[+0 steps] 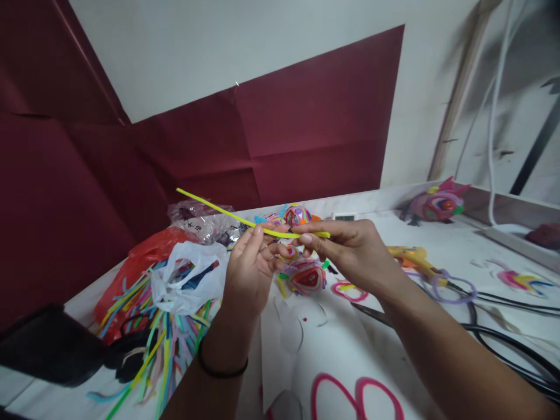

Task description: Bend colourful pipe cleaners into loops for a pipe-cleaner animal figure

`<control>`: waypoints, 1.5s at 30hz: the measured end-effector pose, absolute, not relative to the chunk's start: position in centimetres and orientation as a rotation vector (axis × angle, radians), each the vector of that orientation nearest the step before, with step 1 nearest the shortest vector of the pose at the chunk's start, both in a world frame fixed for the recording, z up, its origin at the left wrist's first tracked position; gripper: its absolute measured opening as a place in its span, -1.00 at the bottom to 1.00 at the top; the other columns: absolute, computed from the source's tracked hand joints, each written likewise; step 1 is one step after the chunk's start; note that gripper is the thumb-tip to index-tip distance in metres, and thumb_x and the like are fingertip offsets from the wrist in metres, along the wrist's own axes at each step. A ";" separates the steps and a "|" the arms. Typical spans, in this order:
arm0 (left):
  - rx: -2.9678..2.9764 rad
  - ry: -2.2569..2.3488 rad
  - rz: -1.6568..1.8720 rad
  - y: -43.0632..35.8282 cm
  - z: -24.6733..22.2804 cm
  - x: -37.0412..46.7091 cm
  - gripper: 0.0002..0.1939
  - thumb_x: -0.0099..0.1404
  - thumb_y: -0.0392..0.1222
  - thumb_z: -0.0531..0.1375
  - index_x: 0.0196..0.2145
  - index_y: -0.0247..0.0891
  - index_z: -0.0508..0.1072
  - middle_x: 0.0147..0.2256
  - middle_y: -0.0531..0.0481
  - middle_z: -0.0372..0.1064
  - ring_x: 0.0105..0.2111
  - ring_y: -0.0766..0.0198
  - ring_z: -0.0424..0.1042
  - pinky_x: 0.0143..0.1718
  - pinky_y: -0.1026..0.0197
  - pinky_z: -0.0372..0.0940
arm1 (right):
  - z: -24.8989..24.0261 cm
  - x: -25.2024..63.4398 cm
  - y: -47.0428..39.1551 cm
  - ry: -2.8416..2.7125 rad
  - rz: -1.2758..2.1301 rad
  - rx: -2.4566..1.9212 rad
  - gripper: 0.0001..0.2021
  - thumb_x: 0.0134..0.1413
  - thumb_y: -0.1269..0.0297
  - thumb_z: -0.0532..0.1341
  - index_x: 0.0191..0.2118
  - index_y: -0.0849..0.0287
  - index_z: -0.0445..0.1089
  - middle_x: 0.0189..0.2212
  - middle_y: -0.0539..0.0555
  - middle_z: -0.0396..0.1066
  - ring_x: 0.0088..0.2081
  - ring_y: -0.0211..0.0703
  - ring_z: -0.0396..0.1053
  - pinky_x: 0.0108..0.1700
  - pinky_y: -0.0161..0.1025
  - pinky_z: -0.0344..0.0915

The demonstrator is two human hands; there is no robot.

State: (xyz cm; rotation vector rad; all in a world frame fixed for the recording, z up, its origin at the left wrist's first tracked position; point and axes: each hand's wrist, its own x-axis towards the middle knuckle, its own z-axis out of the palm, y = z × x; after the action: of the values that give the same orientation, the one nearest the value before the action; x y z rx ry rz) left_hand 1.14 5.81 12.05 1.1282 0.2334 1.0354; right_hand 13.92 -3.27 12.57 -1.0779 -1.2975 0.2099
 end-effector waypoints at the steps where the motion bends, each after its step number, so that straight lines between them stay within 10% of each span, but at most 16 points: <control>1: 1.115 0.217 1.045 5.9 12.0 1.3 -0.89 0.25 -0.19 0.12 -0.33 -0.29 0.38 -0.37 -0.02 0.44 -0.57 0.44 0.38 -0.67 0.47 0.22 | 12.6 13.9 -3.2 -1.289 0.222 -1.073 -0.87 -0.04 0.31 0.27 -0.33 0.12 0.55 -0.46 0.03 0.52 -0.53 -0.26 0.38 -0.53 -0.34 0.34; 27: 1.062 0.200 1.177 7.8 12.4 2.2 -0.78 0.08 -0.17 0.27 -0.36 -0.31 0.35 -0.47 0.04 0.41 -0.56 0.42 0.40 -0.64 0.44 0.24 | 12.3 13.6 -0.6 -1.105 0.491 -0.995 -0.73 -0.12 0.09 0.32 -0.49 0.24 0.43 -0.66 -0.04 0.28 -0.61 -0.34 0.16 -0.56 -0.35 0.09; 45: 1.941 0.475 0.881 9.9 10.5 1.0 -0.83 0.17 -0.15 0.15 -0.31 -0.27 0.42 -0.42 -0.04 0.45 -0.44 0.26 0.44 -0.51 0.31 0.31 | 14.0 16.0 -3.0 -0.947 0.360 -0.781 -0.90 -0.10 0.33 0.30 -0.47 0.18 0.37 -0.58 -0.03 0.42 -0.57 -0.32 0.33 -0.58 -0.39 0.20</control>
State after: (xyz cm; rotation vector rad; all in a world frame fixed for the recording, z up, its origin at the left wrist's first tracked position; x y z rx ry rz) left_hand 1.01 9.90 10.48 1.9407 0.4751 0.8813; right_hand 16.03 -3.04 14.01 -0.7813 -0.9470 0.3596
